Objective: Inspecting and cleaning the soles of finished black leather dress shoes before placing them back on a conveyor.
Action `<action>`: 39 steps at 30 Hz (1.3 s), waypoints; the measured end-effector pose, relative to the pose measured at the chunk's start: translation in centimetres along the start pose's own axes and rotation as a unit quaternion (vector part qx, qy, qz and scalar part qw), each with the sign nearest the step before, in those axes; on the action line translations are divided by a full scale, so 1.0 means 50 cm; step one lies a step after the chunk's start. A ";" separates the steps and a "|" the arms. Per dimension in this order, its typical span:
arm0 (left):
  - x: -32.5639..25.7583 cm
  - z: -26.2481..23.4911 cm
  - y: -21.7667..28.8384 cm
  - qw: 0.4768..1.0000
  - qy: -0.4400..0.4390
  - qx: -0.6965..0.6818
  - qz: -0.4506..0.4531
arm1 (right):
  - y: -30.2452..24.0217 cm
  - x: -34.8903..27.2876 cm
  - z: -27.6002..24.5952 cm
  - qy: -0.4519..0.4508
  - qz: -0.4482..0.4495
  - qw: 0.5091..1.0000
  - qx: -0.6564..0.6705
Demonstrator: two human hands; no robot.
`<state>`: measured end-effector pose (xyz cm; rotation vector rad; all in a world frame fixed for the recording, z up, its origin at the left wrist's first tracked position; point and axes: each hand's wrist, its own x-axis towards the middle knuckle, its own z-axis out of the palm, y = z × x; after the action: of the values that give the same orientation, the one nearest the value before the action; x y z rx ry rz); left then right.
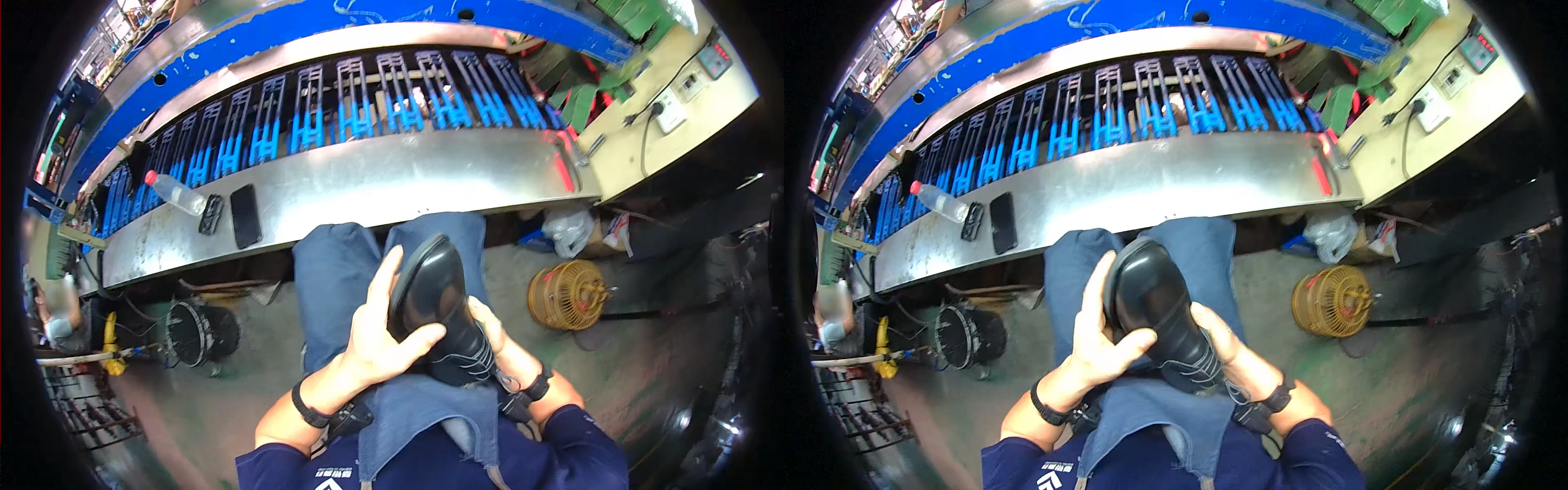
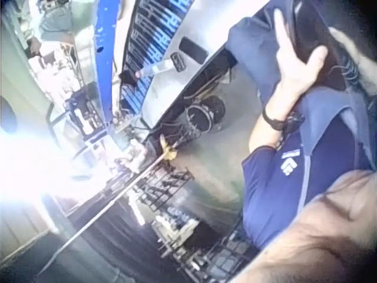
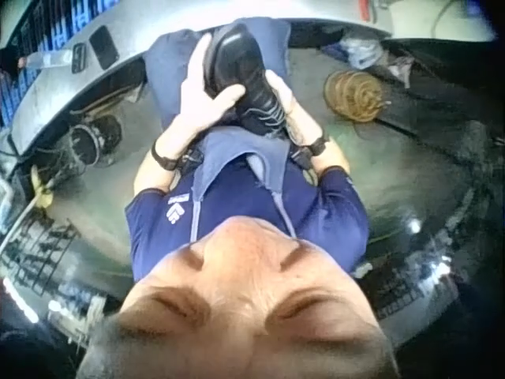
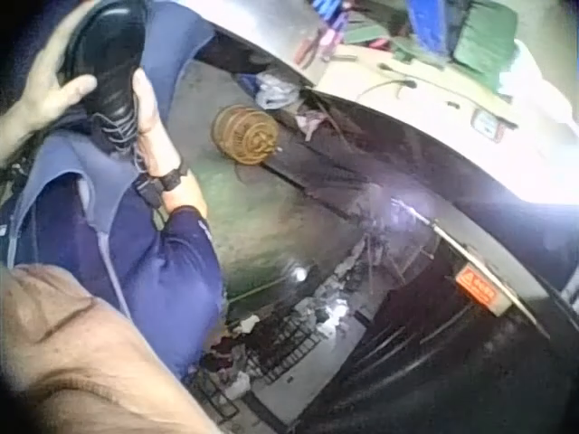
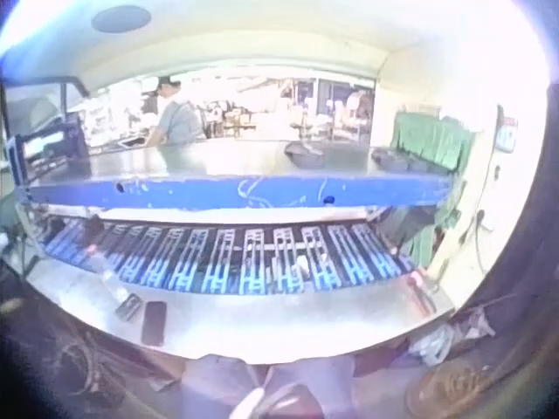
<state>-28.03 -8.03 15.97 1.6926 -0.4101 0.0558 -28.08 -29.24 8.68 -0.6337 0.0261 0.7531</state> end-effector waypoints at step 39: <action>-0.082 -0.162 -0.107 0.781 0.108 -0.579 -0.206 | -0.054 0.101 0.199 0.013 -0.203 0.670 -0.714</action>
<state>-28.67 1.31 11.19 0.4913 0.1376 -0.2792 -24.58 -22.13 16.98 -2.0806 -0.7445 0.1684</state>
